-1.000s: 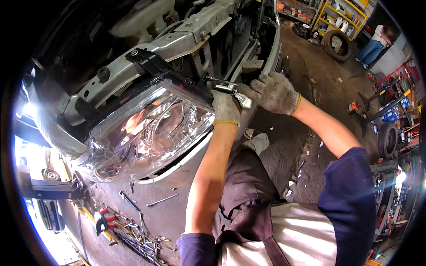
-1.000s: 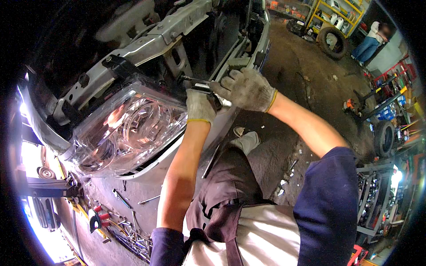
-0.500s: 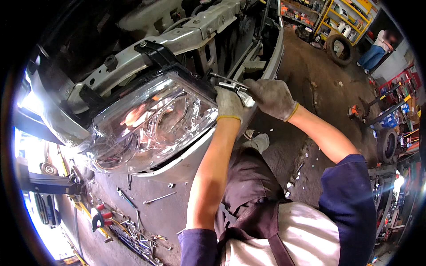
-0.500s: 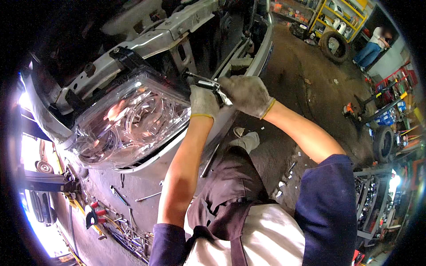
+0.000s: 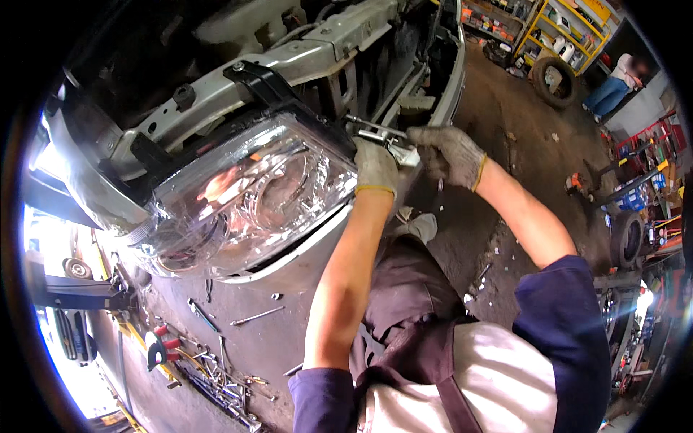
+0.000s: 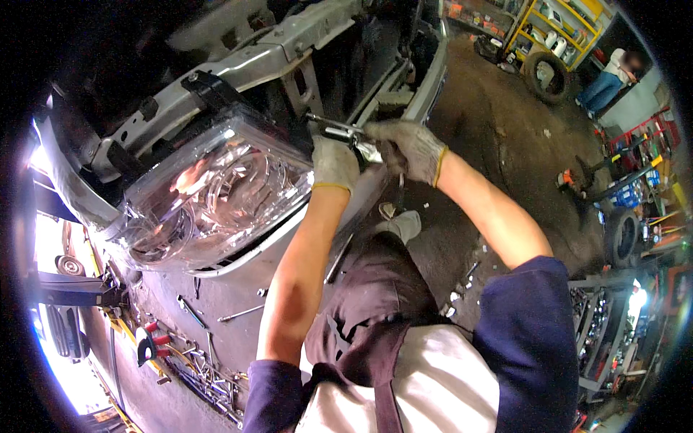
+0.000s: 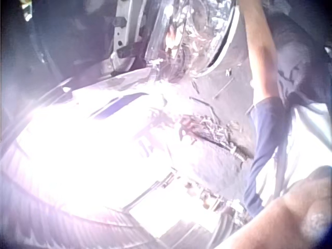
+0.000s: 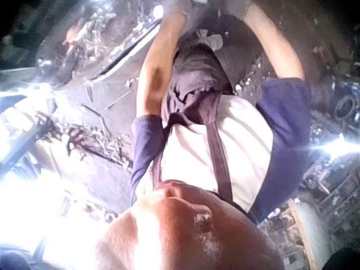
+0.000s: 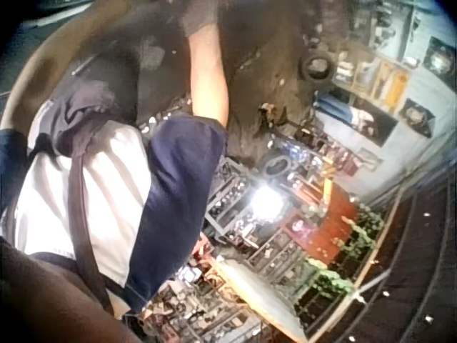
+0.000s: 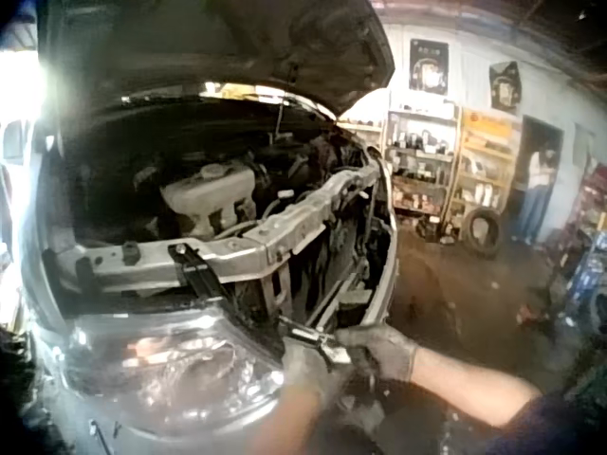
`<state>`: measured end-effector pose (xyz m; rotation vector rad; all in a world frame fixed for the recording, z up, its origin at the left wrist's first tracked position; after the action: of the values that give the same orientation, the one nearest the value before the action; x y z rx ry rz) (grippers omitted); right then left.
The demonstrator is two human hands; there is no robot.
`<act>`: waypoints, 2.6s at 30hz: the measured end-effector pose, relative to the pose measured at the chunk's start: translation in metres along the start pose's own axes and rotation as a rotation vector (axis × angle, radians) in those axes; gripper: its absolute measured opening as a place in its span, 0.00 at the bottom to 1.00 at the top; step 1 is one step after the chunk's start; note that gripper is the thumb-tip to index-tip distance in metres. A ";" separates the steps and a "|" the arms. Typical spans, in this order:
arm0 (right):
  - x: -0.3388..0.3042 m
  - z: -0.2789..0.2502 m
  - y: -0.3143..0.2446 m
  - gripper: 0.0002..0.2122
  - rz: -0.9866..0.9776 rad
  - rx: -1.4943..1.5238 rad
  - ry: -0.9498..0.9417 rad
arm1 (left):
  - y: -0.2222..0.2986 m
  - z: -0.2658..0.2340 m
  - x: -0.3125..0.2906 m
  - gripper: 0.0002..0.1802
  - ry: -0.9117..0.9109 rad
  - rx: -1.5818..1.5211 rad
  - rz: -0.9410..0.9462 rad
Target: The person removes the front bumper cover and headlight assembly from a silver car using a ratchet and socket. They then move to the driver's side door and use a wrench to loosen bolts on the door hinge.
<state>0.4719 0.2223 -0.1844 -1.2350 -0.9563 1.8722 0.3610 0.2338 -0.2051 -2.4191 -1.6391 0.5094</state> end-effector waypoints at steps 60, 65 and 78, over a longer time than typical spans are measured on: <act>-0.062 -0.035 -0.026 0.08 -0.676 -0.612 0.491 | 0.040 -0.020 -0.045 0.14 0.316 -0.111 0.218; -0.098 -0.088 0.067 0.10 -0.506 -0.328 0.805 | 0.061 0.034 -0.142 0.14 0.059 -1.243 0.314; -0.057 -0.058 0.122 0.10 -0.124 0.448 0.777 | -0.157 0.304 -0.404 0.16 0.489 -2.246 -1.597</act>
<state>0.5258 0.1257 -0.2804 -1.3982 -0.1723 1.2289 -0.0243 -0.0946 -0.3617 -0.1800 1.6684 1.4808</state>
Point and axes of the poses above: each hand's wrist, its own x-axis towards the middle knuckle, its own z-axis out of the palm, y = z × x, the point moved 8 cm from there along x, towards the middle knuckle
